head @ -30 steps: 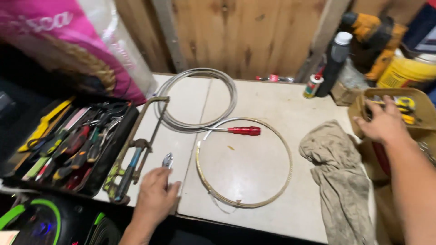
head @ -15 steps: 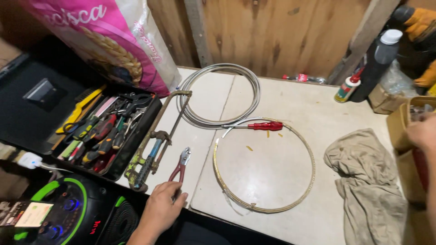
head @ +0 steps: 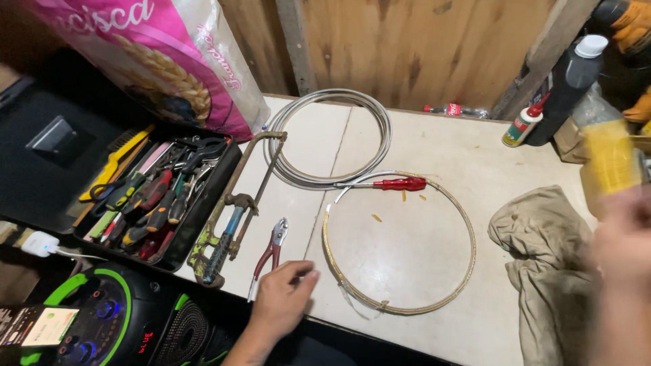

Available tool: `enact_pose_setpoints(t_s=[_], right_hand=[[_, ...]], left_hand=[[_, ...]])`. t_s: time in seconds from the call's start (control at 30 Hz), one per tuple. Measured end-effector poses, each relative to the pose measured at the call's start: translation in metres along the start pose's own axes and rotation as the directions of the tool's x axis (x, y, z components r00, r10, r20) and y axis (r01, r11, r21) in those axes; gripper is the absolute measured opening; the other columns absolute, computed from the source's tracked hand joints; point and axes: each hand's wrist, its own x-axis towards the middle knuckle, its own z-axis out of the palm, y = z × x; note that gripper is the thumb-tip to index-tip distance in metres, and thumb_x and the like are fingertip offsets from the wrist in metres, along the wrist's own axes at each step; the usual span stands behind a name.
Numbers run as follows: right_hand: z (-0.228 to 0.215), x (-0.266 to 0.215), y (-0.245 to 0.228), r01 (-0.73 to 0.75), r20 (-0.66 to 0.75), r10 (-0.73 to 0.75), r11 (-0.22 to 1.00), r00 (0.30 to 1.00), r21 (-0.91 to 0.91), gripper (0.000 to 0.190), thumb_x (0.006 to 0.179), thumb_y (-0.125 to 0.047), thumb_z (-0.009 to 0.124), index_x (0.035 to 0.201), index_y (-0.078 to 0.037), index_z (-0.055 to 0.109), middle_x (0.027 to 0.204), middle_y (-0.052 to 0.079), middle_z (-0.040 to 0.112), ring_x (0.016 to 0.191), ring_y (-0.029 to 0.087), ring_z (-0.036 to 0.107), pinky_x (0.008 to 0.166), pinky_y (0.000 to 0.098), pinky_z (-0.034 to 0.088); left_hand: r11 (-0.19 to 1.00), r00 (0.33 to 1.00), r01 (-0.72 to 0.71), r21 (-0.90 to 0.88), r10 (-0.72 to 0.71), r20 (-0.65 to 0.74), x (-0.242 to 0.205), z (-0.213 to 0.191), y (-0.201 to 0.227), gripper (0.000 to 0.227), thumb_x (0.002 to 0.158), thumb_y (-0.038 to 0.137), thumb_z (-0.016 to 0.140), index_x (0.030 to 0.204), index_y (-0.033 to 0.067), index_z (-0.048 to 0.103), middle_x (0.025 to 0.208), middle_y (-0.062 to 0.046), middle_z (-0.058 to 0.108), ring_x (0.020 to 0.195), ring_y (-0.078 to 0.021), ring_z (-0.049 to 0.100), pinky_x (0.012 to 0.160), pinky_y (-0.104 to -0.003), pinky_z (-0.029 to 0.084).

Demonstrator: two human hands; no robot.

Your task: The person works on a circular metal hoop placed on a cluttered workbench. They use a red screwdriver to pry and separate a section of the hoop, then switch to a yellow utility knife to scrape the surface. The person also uses a cloth to wipe the hoop and a pair of pliers to hold the metal ring steady while working.

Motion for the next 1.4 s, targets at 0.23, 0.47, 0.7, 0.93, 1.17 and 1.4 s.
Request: enact_pose_setpoints(t_s=[0.23, 0.47, 0.7, 0.93, 1.17, 1.4], right_hand=[[0.059, -0.228, -0.239, -0.525, 0.554, 0.282, 0.778, 0.783, 0.346, 0.004, 0.087, -0.010, 0.074, 0.085, -0.012, 0.076, 0.079, 0.000, 0.077, 0.078, 0.010, 0.068, 0.077, 0.0231, 0.053], [0.068, -0.243, -0.261, 0.202, 0.564, -0.394, 0.906, 0.726, 0.372, 0.033, 0.083, -0.030, 0.083, 0.105, -0.009, 0.071, 0.102, 0.007, 0.070, 0.089, 0.023, 0.070, 0.081, 0.0324, 0.057], [0.119, -0.245, -0.222, 0.062, 0.795, -0.092, 0.996, 0.600, 0.068, 0.022, 0.092, -0.034, 0.069, 0.098, -0.016, 0.083, 0.084, 0.001, 0.070, 0.088, 0.021, 0.066, 0.079, 0.0357, 0.053], [0.119, -0.233, -0.233, -0.190, 0.793, 0.096, 0.982, 0.602, 0.026, 0.029, 0.094, -0.034, 0.062, 0.093, -0.014, 0.083, 0.090, -0.001, 0.081, 0.090, 0.014, 0.074, 0.085, 0.0280, 0.052], [0.124, -0.238, -0.238, -0.167, 0.748, 0.205, 0.978, 0.632, -0.127, 0.031, 0.094, -0.039, 0.056, 0.097, -0.019, 0.081, 0.088, -0.001, 0.082, 0.086, 0.017, 0.074, 0.079, 0.0307, 0.052], [0.129, -0.240, -0.238, -0.109, 0.732, 0.213, 0.976, 0.647, -0.188, 0.033, 0.096, -0.041, 0.051, 0.098, -0.022, 0.079, 0.086, 0.001, 0.081, 0.086, 0.023, 0.074, 0.079, 0.0360, 0.050]], left_hand=[[0.783, 0.945, 0.302, -0.544, -0.173, 0.276, -0.007, 0.032, 0.020, 0.086, 0.076, 0.052, 0.064, 0.152, 0.0129, 0.052, 0.129, -0.006, 0.079, 0.090, -0.0217, 0.070, 0.065, -0.035, 0.057], [0.543, 0.964, 0.229, -0.808, -0.243, 0.109, -0.007, 0.038, -0.050, 0.023, 0.095, 0.018, 0.064, 0.111, 0.0008, 0.062, 0.083, -0.019, 0.067, 0.064, -0.0268, 0.066, 0.051, -0.038, 0.057], [0.926, 0.987, 0.154, -0.346, -0.156, 0.020, -0.016, 0.021, -0.106, 0.033, 0.089, 0.033, 0.066, 0.112, 0.0142, 0.080, 0.067, 0.000, 0.062, 0.058, -0.0114, 0.051, 0.058, -0.030, 0.044], [0.967, 0.971, 0.208, -0.149, -0.184, 0.155, -0.036, 0.004, -0.105, 0.062, 0.076, 0.036, 0.084, 0.136, 0.0232, 0.069, 0.119, 0.000, 0.081, 0.107, -0.0120, 0.078, 0.094, -0.026, 0.059], [0.907, 0.953, 0.262, -0.329, -0.189, 0.237, -0.045, 0.003, -0.091, 0.033, 0.082, 0.017, 0.083, 0.112, 0.0166, 0.070, 0.090, -0.004, 0.072, 0.046, -0.0130, 0.061, 0.042, -0.025, 0.053], [0.985, 0.972, -0.151, -0.077, 0.163, 0.170, -0.035, 0.011, -0.101, 0.050, 0.094, 0.037, 0.050, 0.139, 0.0211, 0.066, 0.140, -0.001, 0.069, 0.131, -0.0199, 0.064, 0.113, -0.033, 0.044]])
